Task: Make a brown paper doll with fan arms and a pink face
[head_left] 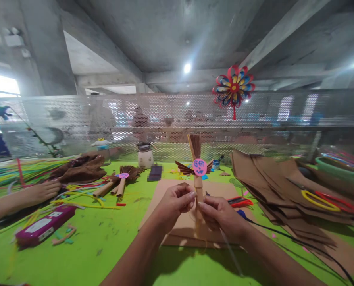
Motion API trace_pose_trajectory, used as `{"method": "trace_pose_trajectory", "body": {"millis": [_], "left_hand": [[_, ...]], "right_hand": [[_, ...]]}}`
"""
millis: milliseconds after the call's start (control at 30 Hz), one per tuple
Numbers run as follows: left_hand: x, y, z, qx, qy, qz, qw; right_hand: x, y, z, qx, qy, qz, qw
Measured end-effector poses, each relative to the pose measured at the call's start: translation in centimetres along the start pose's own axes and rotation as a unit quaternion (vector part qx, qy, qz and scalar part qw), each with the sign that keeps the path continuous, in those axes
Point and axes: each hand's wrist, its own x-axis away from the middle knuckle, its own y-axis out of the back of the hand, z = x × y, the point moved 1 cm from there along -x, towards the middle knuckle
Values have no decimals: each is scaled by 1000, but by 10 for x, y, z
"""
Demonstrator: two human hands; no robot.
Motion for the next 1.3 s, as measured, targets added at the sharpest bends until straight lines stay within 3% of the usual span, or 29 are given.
{"method": "trace_pose_trajectory", "body": {"millis": [233,433,633,800,967,1067,1300], "left_hand": [[2,-1,0,26,-2,18,1000],[4,-5,-2,-72,-24,60,995],[1,-2,1,-86,-29,21,996],[-1,-1,2,-111,-16,36,993],[-7,6,-2,-180,-50,-74,980],[-8,6,-4,-169,-68,-138,973],[-1,-16,-4,-79,-68,-101,989]], "right_hand": [[4,-5,3,-32,-2,18,999],[2,-2,4,-29,12,-4,1000],[0,2,4,5,9,-28,1000],[-1,2,6,48,8,-42,998],[0,-2,9,79,14,-64,995],[2,-8,11,136,18,-79,987],[-1,-12,2,255,84,-50,962]]}}
